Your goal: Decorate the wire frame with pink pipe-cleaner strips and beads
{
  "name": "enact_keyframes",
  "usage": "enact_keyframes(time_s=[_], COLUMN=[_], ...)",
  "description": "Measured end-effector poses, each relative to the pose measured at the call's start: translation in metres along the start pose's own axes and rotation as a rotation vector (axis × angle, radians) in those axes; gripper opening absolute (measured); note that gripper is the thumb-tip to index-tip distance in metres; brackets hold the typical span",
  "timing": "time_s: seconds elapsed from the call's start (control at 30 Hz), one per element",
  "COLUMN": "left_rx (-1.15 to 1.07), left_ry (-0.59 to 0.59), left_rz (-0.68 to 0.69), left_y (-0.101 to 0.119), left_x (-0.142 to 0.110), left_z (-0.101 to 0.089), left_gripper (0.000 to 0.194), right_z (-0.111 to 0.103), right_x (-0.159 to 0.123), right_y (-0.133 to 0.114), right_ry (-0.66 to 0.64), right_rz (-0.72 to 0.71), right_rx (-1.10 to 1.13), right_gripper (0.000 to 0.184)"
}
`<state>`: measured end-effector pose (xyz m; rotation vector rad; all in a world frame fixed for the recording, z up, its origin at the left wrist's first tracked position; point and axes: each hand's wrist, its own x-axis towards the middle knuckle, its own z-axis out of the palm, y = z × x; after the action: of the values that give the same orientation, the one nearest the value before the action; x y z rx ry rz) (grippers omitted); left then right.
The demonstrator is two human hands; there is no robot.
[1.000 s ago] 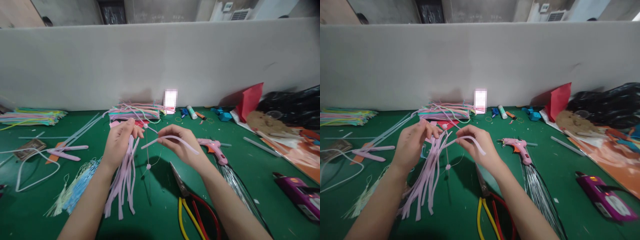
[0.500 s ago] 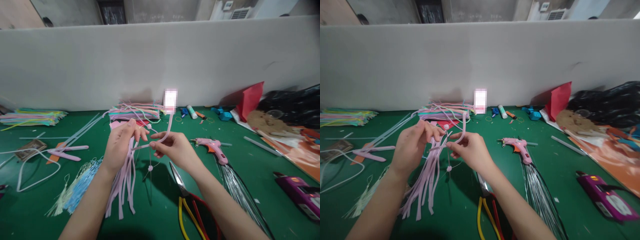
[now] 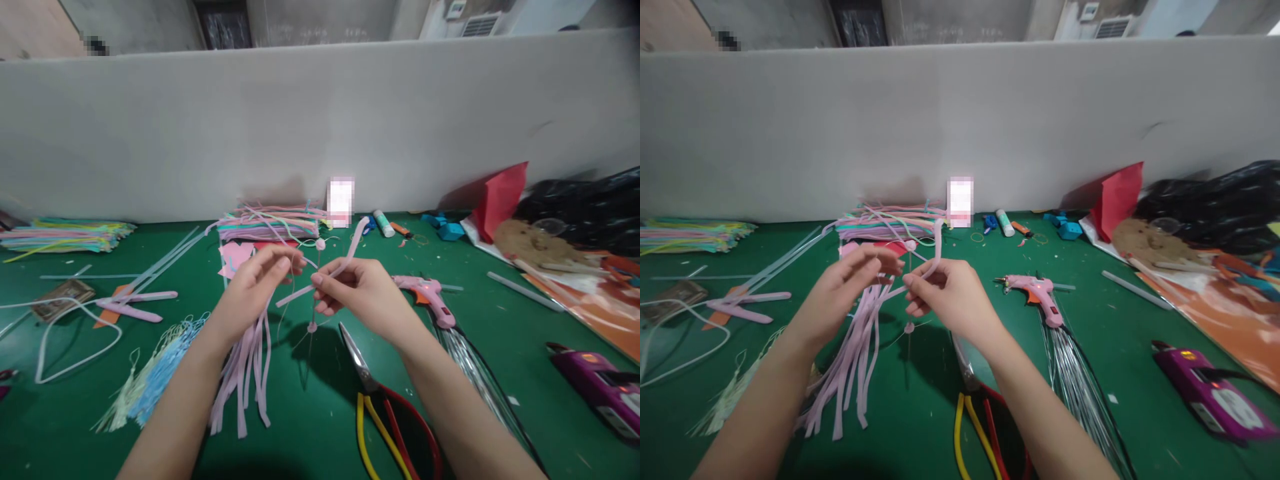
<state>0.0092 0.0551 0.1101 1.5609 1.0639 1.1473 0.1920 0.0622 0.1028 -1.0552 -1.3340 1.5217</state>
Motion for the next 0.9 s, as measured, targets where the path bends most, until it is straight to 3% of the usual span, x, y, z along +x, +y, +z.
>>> enact_keyframes(time_s=[0.1, 0.17, 0.47, 0.7, 0.9], left_rx=[0.071, 0.016, -0.105, -0.222, -0.300], left_ry=[-0.120, -0.126, 0.054, 0.161, 0.205], left_rz=[-0.102, -0.149, -0.146, -0.115, -0.144], left_y=[-0.006, -0.010, -0.027, -0.038, -0.044], left_x=[-0.009, -0.014, -0.017, -0.022, -0.026], left_z=[-0.003, 0.000, 0.022, 0.027, 0.026], left_gripper=[0.017, 0.018, 0.019, 0.021, 0.016], right_z=[-0.003, -0.002, 0.006, 0.004, 0.003], right_x=[0.001, 0.002, 0.000, -0.003, -0.006], right_y=[-0.002, -0.002, -0.005, -0.007, -0.007], right_ry=[0.000, -0.024, -0.030, -0.062, -0.080], right_rz=[0.013, 0.021, 0.060, 0.057, 0.094], right_rx=[0.011, 0.041, 0.084, -0.035, -0.102], right_gripper=[0.023, 0.023, 0.030, 0.035, 0.020])
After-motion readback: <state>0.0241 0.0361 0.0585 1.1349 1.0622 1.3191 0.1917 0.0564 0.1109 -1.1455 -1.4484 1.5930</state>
